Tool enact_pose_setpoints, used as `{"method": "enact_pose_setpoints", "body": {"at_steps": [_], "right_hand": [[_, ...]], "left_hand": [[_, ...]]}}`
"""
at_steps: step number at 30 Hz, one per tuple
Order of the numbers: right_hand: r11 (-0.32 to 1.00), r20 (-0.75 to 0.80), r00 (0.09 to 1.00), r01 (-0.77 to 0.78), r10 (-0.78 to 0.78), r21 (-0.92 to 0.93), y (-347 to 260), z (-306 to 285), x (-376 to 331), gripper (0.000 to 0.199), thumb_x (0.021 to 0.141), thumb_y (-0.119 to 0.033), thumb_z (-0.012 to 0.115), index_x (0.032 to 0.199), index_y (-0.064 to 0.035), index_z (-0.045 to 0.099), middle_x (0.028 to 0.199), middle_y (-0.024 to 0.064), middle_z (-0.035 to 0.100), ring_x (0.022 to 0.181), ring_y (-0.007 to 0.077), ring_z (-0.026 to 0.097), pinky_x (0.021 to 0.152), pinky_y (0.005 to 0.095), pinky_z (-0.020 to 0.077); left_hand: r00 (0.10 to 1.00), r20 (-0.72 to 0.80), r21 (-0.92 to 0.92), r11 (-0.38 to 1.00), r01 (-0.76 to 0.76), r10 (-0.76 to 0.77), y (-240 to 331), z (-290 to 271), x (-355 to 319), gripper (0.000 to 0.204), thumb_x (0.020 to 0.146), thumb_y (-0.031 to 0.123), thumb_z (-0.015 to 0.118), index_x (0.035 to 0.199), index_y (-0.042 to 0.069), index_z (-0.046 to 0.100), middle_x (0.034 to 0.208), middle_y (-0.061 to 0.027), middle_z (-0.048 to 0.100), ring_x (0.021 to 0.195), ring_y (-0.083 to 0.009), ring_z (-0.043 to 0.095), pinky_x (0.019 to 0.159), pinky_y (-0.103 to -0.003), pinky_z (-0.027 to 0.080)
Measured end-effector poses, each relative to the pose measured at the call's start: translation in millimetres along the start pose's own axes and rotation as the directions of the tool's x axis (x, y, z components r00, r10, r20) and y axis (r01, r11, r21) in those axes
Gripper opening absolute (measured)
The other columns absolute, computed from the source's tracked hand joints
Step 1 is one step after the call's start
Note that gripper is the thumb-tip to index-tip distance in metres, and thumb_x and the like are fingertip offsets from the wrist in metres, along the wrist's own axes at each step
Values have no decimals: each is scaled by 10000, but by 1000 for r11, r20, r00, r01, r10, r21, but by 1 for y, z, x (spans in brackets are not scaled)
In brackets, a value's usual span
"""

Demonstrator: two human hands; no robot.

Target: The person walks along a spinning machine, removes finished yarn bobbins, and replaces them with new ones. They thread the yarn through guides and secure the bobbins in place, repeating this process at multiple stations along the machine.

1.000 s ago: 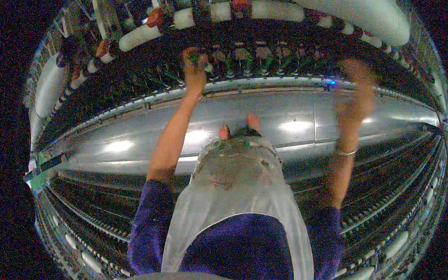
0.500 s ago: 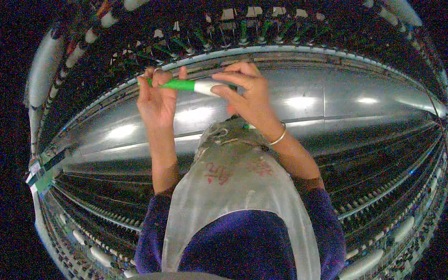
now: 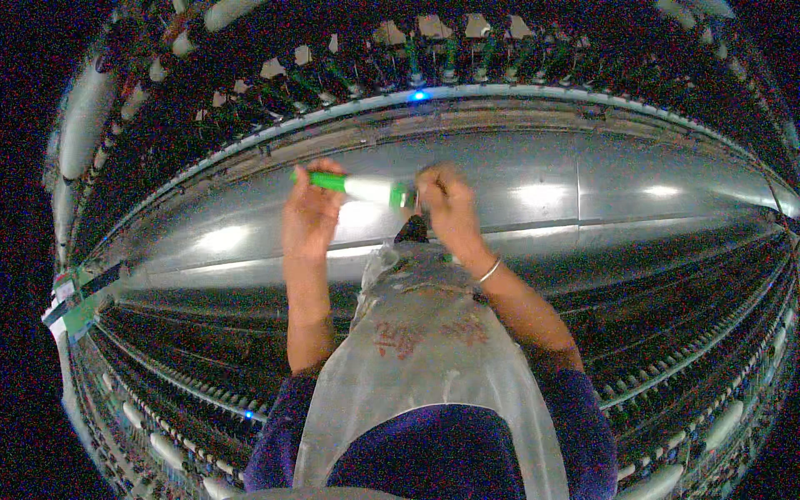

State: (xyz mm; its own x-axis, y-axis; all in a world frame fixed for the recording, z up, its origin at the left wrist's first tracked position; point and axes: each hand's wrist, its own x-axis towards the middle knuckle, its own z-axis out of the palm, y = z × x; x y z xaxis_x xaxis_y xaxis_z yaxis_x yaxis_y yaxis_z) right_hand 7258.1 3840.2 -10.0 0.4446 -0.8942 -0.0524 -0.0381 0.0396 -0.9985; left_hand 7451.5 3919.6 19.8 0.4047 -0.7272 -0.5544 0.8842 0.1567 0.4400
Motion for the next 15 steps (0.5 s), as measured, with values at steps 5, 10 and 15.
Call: {"method": "enact_pose_setpoints", "body": {"at_steps": [5, 10, 15], "right_hand": [[964, -291, 920, 265, -262, -30, 8, -23, 68, 97, 924, -57, 542, 832, -41, 569, 828, 28, 600, 738, 103, 539, 658, 245, 431], [767, -233, 970, 95, 73, 635, 6, -118, 132, 82, 898, -132, 628, 883, -52, 613, 795, 12, 593, 664, 149, 594, 565, 234, 425], [980, 124, 986, 85, -109, 180, 91, -192, 121, 152, 951, -175, 579, 1015, -51, 638, 936, 74, 656, 781, 187, 611, 691, 290, 494]], "left_hand": [[918, 175, 645, 746, 165, -355, -97, 15, -5, 377, 964, 364, 558, 1198, 76, 492, 879, -85, 617, 650, -170, 601, 626, -333, 531], [847, 530, 813, -259, -522, -46, -107, -46, -10, 362, 907, 132, 547, 1248, 66, 447, 1033, -197, 632, 816, -404, 643, 693, -466, 518], [909, 376, 711, -573, -408, -181, 27, -213, 7, 405, 861, 228, 631, 1228, 96, 524, 1001, -178, 664, 815, -387, 652, 663, -455, 532]]}}
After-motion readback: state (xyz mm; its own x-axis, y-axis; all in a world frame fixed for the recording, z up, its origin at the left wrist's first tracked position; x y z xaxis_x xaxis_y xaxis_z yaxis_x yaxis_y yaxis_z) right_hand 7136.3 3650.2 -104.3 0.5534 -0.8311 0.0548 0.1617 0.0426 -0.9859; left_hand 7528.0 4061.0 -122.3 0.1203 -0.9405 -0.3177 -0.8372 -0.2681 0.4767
